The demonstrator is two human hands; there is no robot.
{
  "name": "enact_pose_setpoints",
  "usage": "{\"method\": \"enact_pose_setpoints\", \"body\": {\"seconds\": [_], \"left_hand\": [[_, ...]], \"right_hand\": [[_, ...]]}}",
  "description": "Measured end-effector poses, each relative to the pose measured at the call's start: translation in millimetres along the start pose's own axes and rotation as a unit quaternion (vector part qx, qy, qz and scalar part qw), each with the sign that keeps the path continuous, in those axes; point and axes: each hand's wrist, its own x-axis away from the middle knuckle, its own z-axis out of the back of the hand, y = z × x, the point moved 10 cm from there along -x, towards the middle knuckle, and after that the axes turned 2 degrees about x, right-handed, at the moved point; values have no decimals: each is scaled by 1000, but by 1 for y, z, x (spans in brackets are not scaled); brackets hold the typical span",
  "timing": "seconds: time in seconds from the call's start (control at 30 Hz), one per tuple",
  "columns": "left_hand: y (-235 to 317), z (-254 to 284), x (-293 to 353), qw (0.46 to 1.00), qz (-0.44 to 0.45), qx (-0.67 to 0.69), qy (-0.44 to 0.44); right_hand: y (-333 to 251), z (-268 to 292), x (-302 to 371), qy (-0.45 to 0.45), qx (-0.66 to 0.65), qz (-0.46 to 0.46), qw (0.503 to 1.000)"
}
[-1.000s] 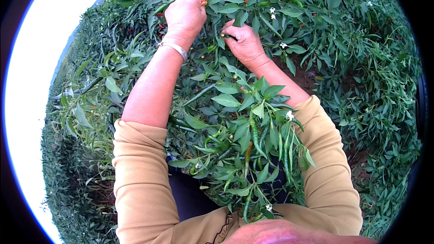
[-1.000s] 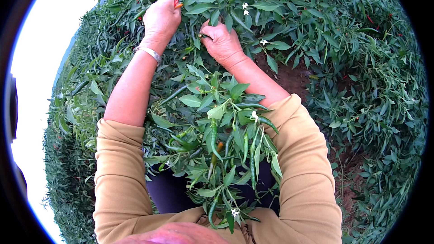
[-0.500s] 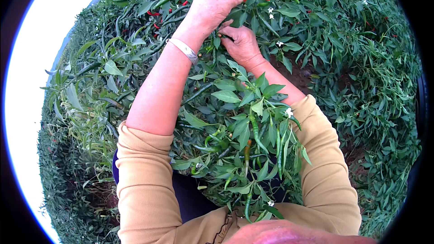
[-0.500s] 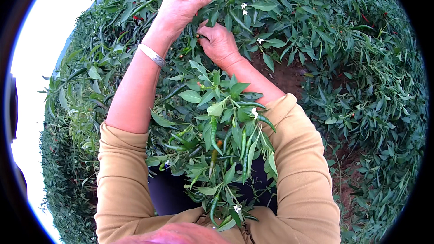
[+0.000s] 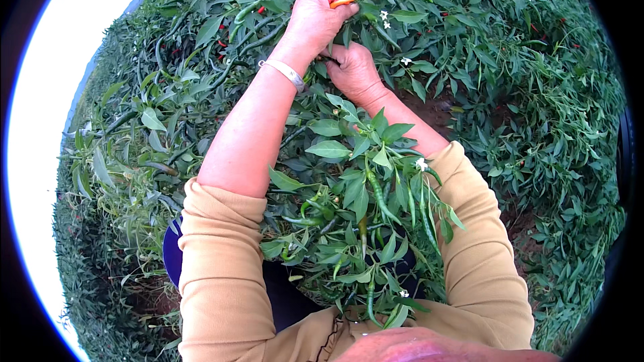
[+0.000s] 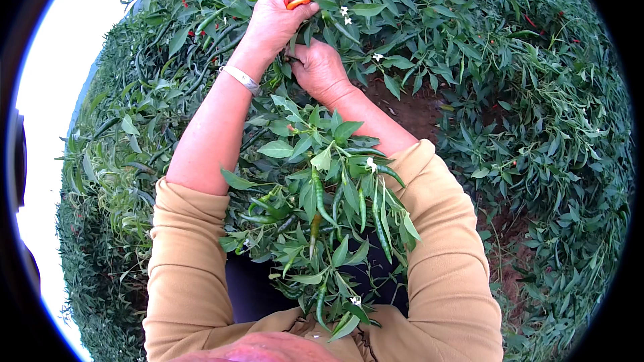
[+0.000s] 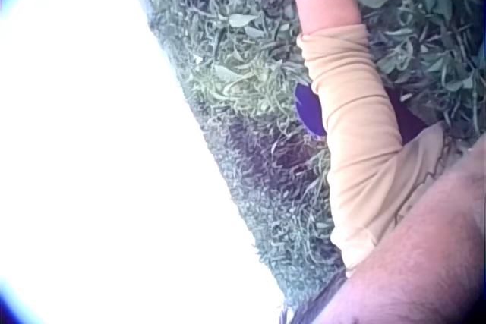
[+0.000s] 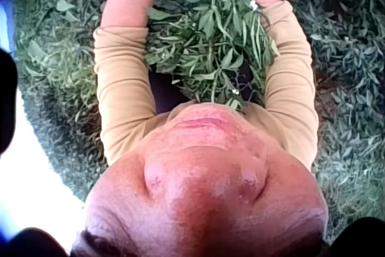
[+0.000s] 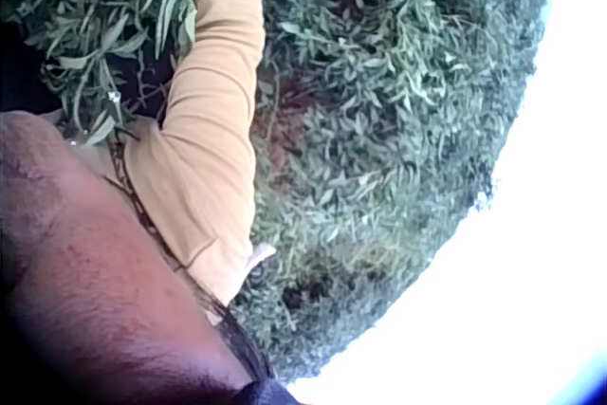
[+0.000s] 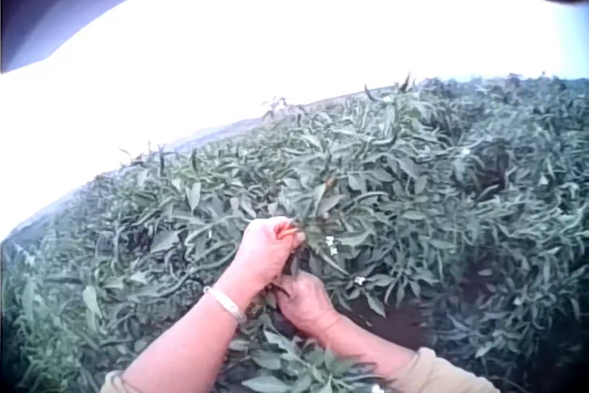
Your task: The person picks red chili peppers from plants in a garden by hand. They carefully select ripe peppers, detach them from the stems, and place them into a purple bucket positioned on the ground nearby.
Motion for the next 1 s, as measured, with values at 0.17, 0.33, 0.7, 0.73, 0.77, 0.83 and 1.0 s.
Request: {"method": "enact_pose_setpoints", "body": {"seconds": [0.17,0.33,0.7,0.73,0.77,0.83,1.0], "left_hand": [[-21,1,18,964,60,257,-14],[-24,3,37,954,97,284,-18],[-33,19,49,930,91,352,49],[-44,15,54,871,169,453,86],[-53,13,54,868,166,464,64],[-57,-2,55,864,186,467,25],[-36,-22,65,876,191,440,-51]], "right_hand": [[47,43,19,72,-286,-156,943],[85,86,11,164,-428,-196,867],[81,82,10,-35,-329,-237,913],[70,81,4,-47,-355,-164,919],[63,80,0,-59,-379,-90,919],[125,75,11,-51,-397,-120,909],[161,46,45,32,-659,-298,690]]}}
